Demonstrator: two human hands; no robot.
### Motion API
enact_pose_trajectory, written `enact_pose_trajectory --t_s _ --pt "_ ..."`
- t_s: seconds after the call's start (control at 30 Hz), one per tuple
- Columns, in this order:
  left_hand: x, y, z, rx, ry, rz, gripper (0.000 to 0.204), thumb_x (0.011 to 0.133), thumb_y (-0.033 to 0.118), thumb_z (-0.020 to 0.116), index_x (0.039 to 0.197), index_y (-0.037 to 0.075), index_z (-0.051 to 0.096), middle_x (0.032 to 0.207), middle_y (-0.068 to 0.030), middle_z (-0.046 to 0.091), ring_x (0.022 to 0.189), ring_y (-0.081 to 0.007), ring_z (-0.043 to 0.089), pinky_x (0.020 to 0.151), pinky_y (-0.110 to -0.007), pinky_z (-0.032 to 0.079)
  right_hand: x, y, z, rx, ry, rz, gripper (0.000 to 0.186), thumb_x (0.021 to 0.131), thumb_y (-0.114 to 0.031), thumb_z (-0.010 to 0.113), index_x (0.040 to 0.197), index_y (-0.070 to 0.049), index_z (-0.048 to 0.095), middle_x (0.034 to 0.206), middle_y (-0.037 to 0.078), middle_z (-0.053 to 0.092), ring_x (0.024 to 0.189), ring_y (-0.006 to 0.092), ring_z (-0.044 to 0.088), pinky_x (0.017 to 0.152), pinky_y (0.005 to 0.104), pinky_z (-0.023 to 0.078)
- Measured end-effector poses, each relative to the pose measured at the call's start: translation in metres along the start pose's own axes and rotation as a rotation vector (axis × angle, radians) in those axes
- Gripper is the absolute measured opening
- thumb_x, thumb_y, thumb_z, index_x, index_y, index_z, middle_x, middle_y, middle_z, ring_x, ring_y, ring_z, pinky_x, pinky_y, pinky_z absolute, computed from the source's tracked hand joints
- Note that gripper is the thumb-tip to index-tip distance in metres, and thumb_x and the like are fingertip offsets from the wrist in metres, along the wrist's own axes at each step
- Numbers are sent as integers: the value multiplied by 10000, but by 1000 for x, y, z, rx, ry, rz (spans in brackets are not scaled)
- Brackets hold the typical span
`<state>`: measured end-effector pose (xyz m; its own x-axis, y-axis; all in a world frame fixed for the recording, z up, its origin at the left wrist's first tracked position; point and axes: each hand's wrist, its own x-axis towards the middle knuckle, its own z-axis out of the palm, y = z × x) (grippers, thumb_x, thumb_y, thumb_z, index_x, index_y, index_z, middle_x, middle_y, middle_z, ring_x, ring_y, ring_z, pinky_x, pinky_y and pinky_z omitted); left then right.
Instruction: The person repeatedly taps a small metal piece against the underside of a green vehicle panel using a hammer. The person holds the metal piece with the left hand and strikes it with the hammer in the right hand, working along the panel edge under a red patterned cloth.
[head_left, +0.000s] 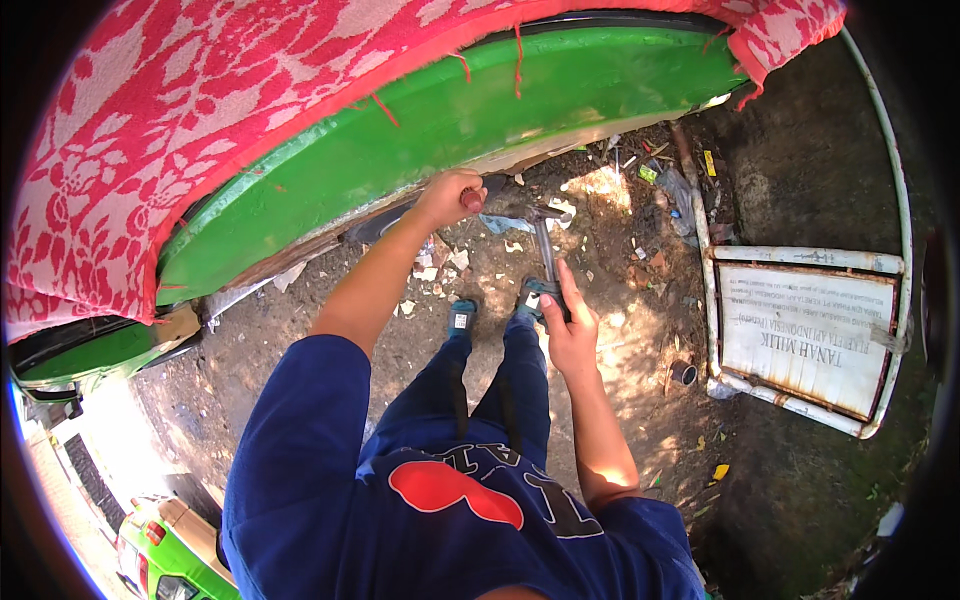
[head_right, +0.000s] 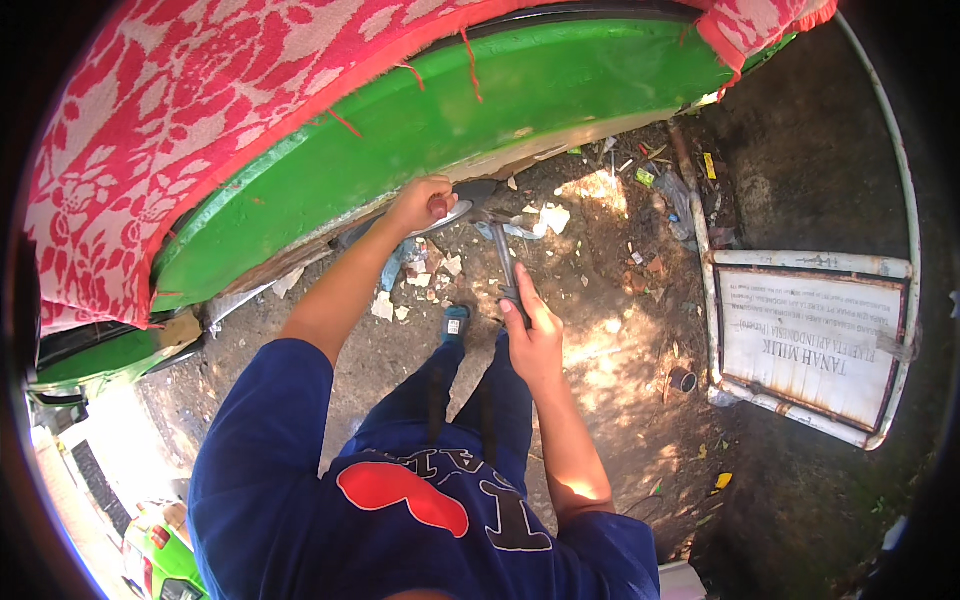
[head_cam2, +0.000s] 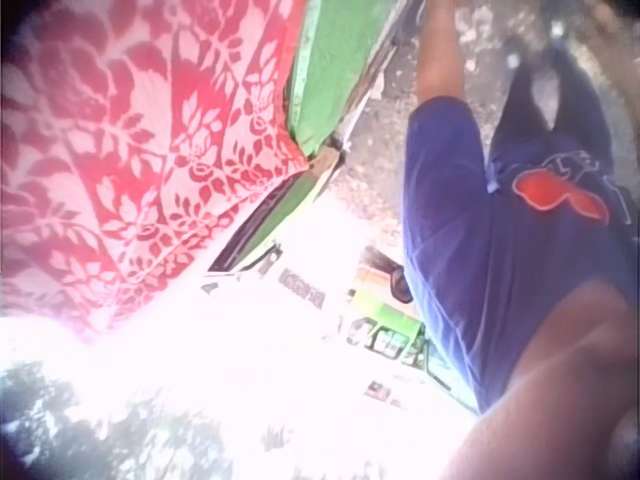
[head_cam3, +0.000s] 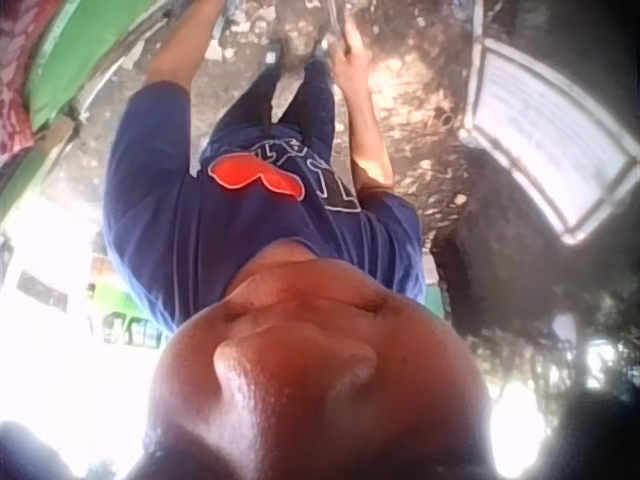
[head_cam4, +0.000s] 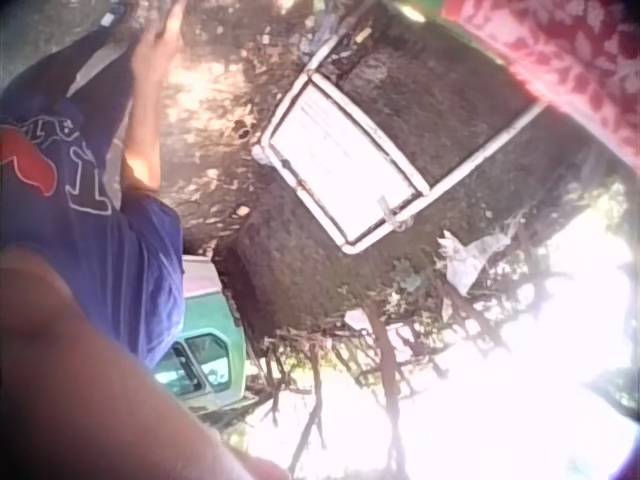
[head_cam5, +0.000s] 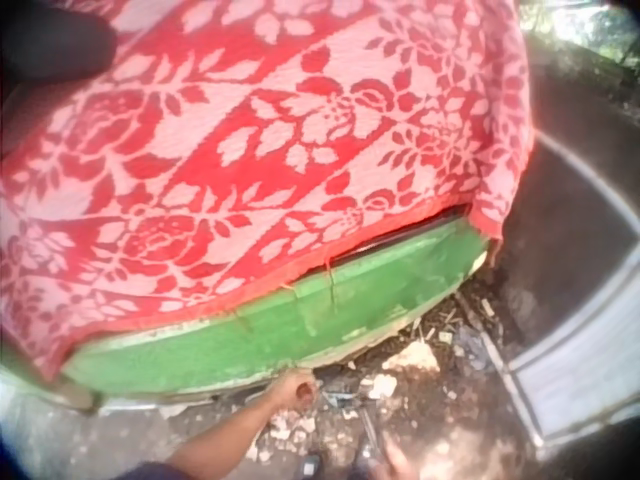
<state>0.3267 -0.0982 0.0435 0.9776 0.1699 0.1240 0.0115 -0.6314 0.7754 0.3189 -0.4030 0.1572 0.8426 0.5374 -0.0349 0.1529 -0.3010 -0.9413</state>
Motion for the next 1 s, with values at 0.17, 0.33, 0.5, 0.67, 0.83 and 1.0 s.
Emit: enact_pose_trajectory --t_s 0.17,0.33,0.5,0.67,0.83,1.0 --pt "17 -19 -8 -14 69 -34 111 752 127 700 777 50 624 795 -153 634 754 -380 619 668 -433 491 30 -24 38 -163 -4 -333 484 936 -37 641 1411 -53 555 811 153 641 668 245 599 671 342 504" --pt "29 -7 -1 -48 169 -265 118 786 157 691 801 43 666 763 -194 643 708 -395 622 658 -431 505 63 -41 45 -148 -4 -229 494 937 -44 637 1418 -132 567 782 147 623 648 271 580 665 356 509" --pt "30 -18 -5 -181 198 -227 149 802 181 706 781 39 670 735 -187 637 666 -366 604 649 -417 501 56 -30 49 -250 -14 -261 479 949 -55 631 1419 -121 564 779 142 618 649 230 576 658 356 500" --pt "33 -23 -2 -123 189 -276 172 814 188 707 782 25 663 724 -184 632 664 -357 595 649 -405 494 68 -30 54 -72 65 -252 503 940 -83 648 1427 -171 560 759 153 602 655 295 588 650 378 500" --pt "30 -22 2 -246 291 -200 184 836 126 643 720 -2 580 601 -107 458 580 -147 440 570 -355 412 72 -22 58 -264 -58 -266 497 947 -65 631 1433 -132 548 785 146 627 660 265 601 639 371 504" --pt "32 -23 -8 -130 213 -264 217 822 214 701 782 8 648 746 -233 610 676 -428 572 641 -431 482 77 -32 52 -233 -36 -279 499 947 -75 632 1432 -161 554 776 155 616 672 300 607 652 384 499"
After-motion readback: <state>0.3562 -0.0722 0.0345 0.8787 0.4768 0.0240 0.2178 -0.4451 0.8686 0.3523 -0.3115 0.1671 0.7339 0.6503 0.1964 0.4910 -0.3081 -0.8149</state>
